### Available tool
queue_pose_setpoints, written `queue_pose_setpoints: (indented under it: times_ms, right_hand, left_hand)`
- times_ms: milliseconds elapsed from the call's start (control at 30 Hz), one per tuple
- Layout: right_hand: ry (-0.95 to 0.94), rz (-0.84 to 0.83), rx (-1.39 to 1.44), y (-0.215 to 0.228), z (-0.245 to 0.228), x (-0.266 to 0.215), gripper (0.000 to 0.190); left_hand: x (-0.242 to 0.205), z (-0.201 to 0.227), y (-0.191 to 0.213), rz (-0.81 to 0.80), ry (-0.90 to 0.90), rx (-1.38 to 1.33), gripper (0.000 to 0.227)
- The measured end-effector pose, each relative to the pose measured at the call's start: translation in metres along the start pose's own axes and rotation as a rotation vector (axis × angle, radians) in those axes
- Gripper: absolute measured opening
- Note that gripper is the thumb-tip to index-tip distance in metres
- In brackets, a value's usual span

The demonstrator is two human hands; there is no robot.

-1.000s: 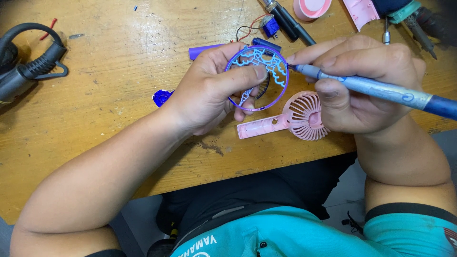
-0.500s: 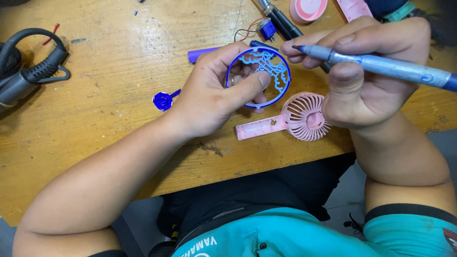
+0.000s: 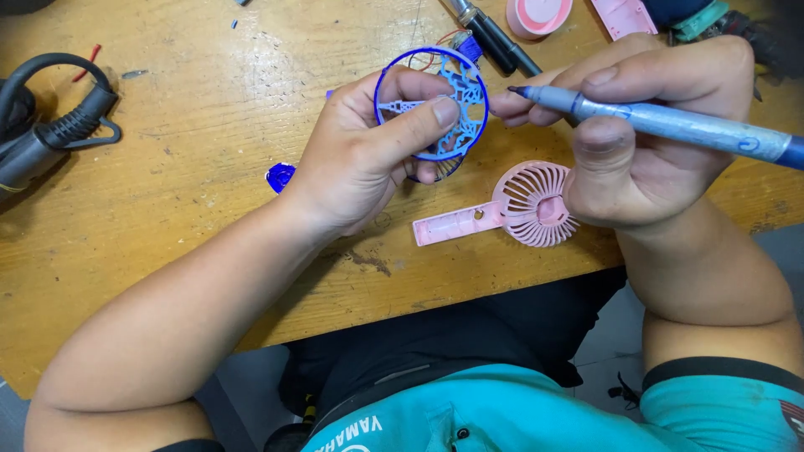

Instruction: Using a marker to color a plastic component of a small fan at a workbench

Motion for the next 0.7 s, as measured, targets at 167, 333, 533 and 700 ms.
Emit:
queue_pose_setpoints:
  times_ms: [167, 333, 533, 700]
  right_hand:
    - [0.017, 0.027, 0.014, 0.001, 0.002, 0.0, 0.029]
    - [0.027, 0.107, 0.015, 0.002, -0.002, 0.001, 0.032]
    - [0.047, 0.113, 0.057, 0.002, -0.005, 0.0, 0.032]
    - [0.131, 0.102, -0.088, -0.001, -0.019, -0.002, 0.032]
  left_hand:
    - [-0.004, 0.008, -0.007, -0.047, -0.019, 0.125, 0.024]
    - [-0.006, 0.008, -0.009, -0.066, -0.008, 0.159, 0.022]
    - [-0.004, -0.01, -0.001, -0.029, 0.122, -0.016, 0.024]
    - [-0.006, -0.01, -0.006, -0.127, 0.078, -0.05, 0.02]
Point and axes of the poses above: each hand's wrist, its own x-axis towards the middle knuckle, its own y-axis out of the back of the hand, z = x × y, the point moved 10 cm from there along x, towards the middle knuckle, and after that the axes turned 2 degrees about -y, right-handed, at the moved point
